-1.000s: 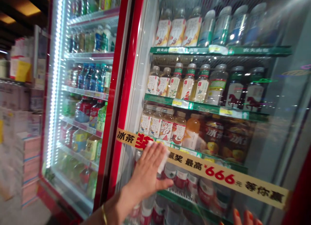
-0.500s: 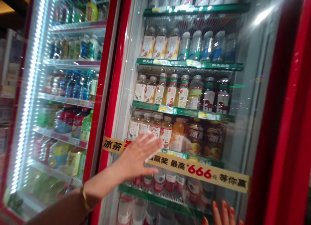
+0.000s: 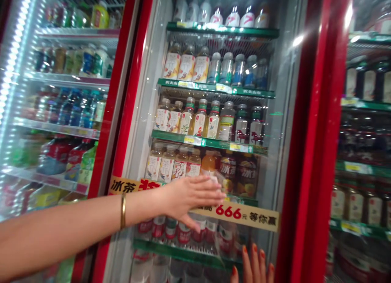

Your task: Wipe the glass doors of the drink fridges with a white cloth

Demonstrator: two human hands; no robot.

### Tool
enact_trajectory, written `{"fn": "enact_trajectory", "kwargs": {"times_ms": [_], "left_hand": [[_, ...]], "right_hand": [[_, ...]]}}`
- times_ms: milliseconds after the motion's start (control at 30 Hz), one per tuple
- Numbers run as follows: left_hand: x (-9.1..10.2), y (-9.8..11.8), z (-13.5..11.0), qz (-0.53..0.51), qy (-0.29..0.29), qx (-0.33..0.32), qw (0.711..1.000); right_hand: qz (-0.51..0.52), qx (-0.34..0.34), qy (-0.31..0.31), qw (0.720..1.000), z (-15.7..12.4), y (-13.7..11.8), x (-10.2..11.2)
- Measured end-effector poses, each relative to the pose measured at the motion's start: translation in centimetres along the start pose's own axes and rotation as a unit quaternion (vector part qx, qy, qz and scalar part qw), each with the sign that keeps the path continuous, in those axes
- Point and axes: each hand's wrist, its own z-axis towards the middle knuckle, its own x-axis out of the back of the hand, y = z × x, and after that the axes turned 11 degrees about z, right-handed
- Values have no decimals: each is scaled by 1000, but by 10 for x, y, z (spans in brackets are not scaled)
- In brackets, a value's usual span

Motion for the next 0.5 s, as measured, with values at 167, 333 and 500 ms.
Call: {"fn": "enact_trajectory", "kwargs": {"times_ms": [167, 333, 500], "left_hand": [[29, -77, 82, 56, 85, 253, 962], [-32, 32, 130, 114, 104, 155, 976], [-76, 130, 56, 149, 94, -57, 983]], "right_hand": [[-13, 12, -11, 1000, 5, -6, 2], [5, 23, -45, 999, 8, -10, 13], [27, 24, -58, 998, -26, -14, 27]]}}
